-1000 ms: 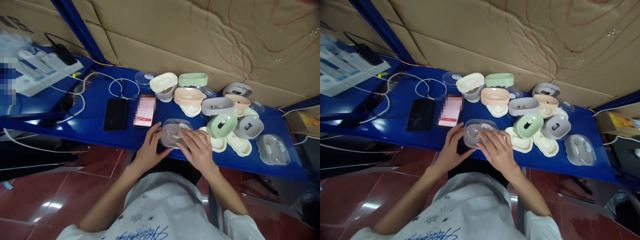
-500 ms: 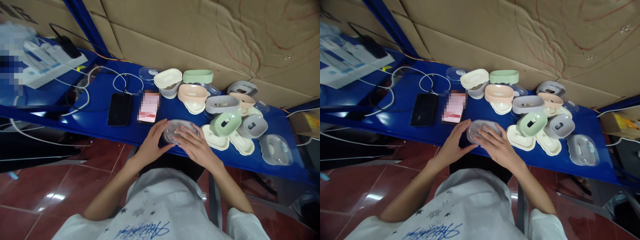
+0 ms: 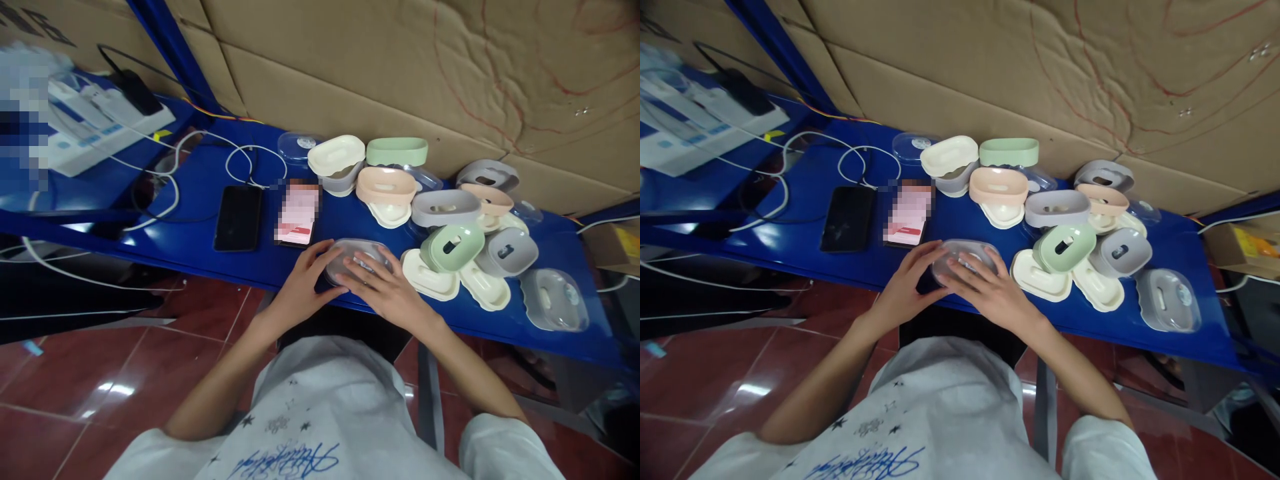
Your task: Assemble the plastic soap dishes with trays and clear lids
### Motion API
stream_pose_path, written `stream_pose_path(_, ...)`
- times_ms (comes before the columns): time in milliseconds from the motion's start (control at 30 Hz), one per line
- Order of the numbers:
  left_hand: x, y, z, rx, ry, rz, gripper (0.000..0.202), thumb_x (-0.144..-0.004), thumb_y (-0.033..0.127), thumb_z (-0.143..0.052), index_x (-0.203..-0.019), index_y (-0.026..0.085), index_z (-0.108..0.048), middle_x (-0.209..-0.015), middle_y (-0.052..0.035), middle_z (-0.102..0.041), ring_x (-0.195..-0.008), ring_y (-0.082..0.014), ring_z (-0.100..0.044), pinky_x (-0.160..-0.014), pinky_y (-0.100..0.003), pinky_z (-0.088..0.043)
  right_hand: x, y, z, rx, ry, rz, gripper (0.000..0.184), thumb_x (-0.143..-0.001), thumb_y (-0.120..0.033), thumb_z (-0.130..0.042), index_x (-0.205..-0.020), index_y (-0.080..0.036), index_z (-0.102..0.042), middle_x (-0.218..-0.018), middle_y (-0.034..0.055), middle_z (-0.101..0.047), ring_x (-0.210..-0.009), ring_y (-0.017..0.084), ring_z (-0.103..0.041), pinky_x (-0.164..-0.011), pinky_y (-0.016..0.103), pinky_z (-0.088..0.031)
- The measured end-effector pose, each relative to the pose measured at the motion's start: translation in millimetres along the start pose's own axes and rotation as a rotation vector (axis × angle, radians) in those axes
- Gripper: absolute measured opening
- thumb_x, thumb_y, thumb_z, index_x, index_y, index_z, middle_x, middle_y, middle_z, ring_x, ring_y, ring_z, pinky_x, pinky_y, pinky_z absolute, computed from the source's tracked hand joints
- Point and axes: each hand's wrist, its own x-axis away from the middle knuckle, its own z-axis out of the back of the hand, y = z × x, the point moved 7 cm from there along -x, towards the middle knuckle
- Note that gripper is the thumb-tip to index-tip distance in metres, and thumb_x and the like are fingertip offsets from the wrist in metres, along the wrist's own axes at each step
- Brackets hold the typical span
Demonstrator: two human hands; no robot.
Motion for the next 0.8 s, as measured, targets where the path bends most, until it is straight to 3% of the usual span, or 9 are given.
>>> stream_pose_path(67, 0.3, -0.1, 0.2, -0.007, 0.001, 0.0, 0.07, -0.1, 0.041, -0.078, -0.162, 0.035, -0.047, -0.162, -0.013, -0.049, -0.152, -0.0328, -0.052, -0.125, -0.056, -0.049, 4.6, 5.8, 1.5, -0.02, 0.01, -0.041, 0.064, -0.107, -0.025, -0.066, -0.165, -0.04, -0.045, -0.169, 0.0029, -0.051, -0.16, 0.028, -0.046, -0.137, 0.064, -0.024)
stream_pose_path(133, 0.3, 0.9, 1.6, -0.015, 0.014, -0.01, 0.07, -0.098, 0.042, -0.08, -0.161, 0.036, -0.048, -0.161, -0.0126, -0.051, -0.151, -0.0336, -0.054, -0.125, -0.057, -0.049, 11.2, 17.9, 6.8, -0.042, 0.04, -0.123, 0.077, -0.102, -0.04, -0.076, -0.169, -0.035, -0.04, -0.175, 0.0103, -0.04, -0.164, 0.035, -0.035, -0.136, 0.067, -0.025)
stream_pose_path(233, 0.5, 4.6, 3.8, -0.016, 0.029, -0.046, 0.068, -0.098, 0.042, -0.081, -0.159, 0.036, -0.051, -0.161, -0.0115, -0.053, -0.149, -0.0334, -0.056, -0.124, -0.057, -0.051, 23.0, 34.4, 11.7, -0.099, 0.049, -0.23, 0.1, -0.095, -0.045, -0.083, -0.175, -0.031, -0.024, -0.18, 0.0175, -0.026, -0.167, 0.038, -0.028, -0.133, 0.066, -0.032)
stream_pose_path(367, 2.7, 11.4, 5.5, 0.017, 0.001, -0.109, 0.067, -0.1, 0.038, -0.079, -0.16, 0.038, -0.05, -0.164, -0.0106, -0.051, -0.147, -0.0331, -0.058, -0.12, -0.057, -0.055, 33.4, 31.2, 13.2, -0.194, 0.075, -0.234, 0.095, -0.099, -0.04, -0.079, -0.176, -0.034, -0.023, -0.178, 0.0175, -0.033, -0.162, 0.034, -0.04, -0.127, 0.055, -0.046)
stream_pose_path(500, 5.8, 13.1, 10.9, 0.103, 0.023, -0.102, 0.073, -0.099, 0.033, -0.08, -0.163, 0.038, -0.044, -0.168, -0.0105, -0.047, -0.15, -0.0333, -0.055, -0.121, -0.058, -0.054, 57.9, 22.9, 35.3, -0.16, 0.27, -0.266, 0.089, -0.097, -0.043, -0.081, -0.172, -0.036, -0.035, -0.173, 0.0149, -0.042, -0.157, 0.036, -0.048, -0.124, 0.057, -0.05)
stream_pose_path(567, 5.9, 12.4, 11.6, 0.107, 0.03, -0.07, 0.071, -0.101, 0.031, -0.078, -0.163, 0.038, -0.044, -0.167, -0.0101, -0.047, -0.148, -0.0318, -0.057, -0.121, -0.056, -0.055, 94.7, 35.4, 60.5, -0.057, 0.422, -0.368, 0.091, -0.092, -0.047, -0.086, -0.169, -0.035, -0.04, -0.17, 0.014, -0.047, -0.153, 0.039, -0.052, -0.122, 0.061, -0.05)
stream_pose_path(633, 4.6, 13.8, 9.7, 0.073, 0.014, -0.059, 0.063, -0.103, 0.028, -0.073, -0.16, 0.038, -0.047, -0.163, -0.0094, -0.051, -0.145, -0.0299, -0.06, -0.121, -0.053, -0.055, 154.5, 63.5, 94.4, 0.146, 0.586, -0.516, 0.096, -0.085, -0.055, -0.09, -0.167, -0.031, -0.046, -0.165, 0.0164, -0.052, -0.151, 0.043, -0.053, -0.121, 0.066, -0.047)
stream_pose_path(733, 2.1, 18.8, 5.3, 0.015, -0.019, -0.082, 0.05, -0.106, 0.026, -0.068, -0.154, 0.035, -0.055, -0.157, -0.0082, -0.057, -0.141, -0.0271, -0.063, -0.119, -0.049, -0.058, 266.1, 130.6, 144.6, 0.504, 0.703, -0.781, 0.104, -0.078, -0.07, -0.089, -0.16, -0.017, -0.054, -0.156, 0.0267, -0.058, -0.149, 0.046, -0.054, -0.121, 0.063, -0.043)
stream_pose_path(800, 1.4, 21.3, 3.5, -0.004, -0.02, -0.103, 0.042, -0.108, 0.024, -0.065, -0.149, 0.033, -0.059, -0.152, -0.0073, -0.061, -0.137, -0.0247, -0.066, -0.116, -0.045, -0.059, 340.7, 186.5, 169.4, 0.603, 0.715, -1.089, 0.1, -0.08, -0.072, -0.086, -0.152, -0.008, -0.06, -0.147, 0.0329, -0.061, -0.143, 0.046, -0.057, -0.114, 0.062, -0.045)
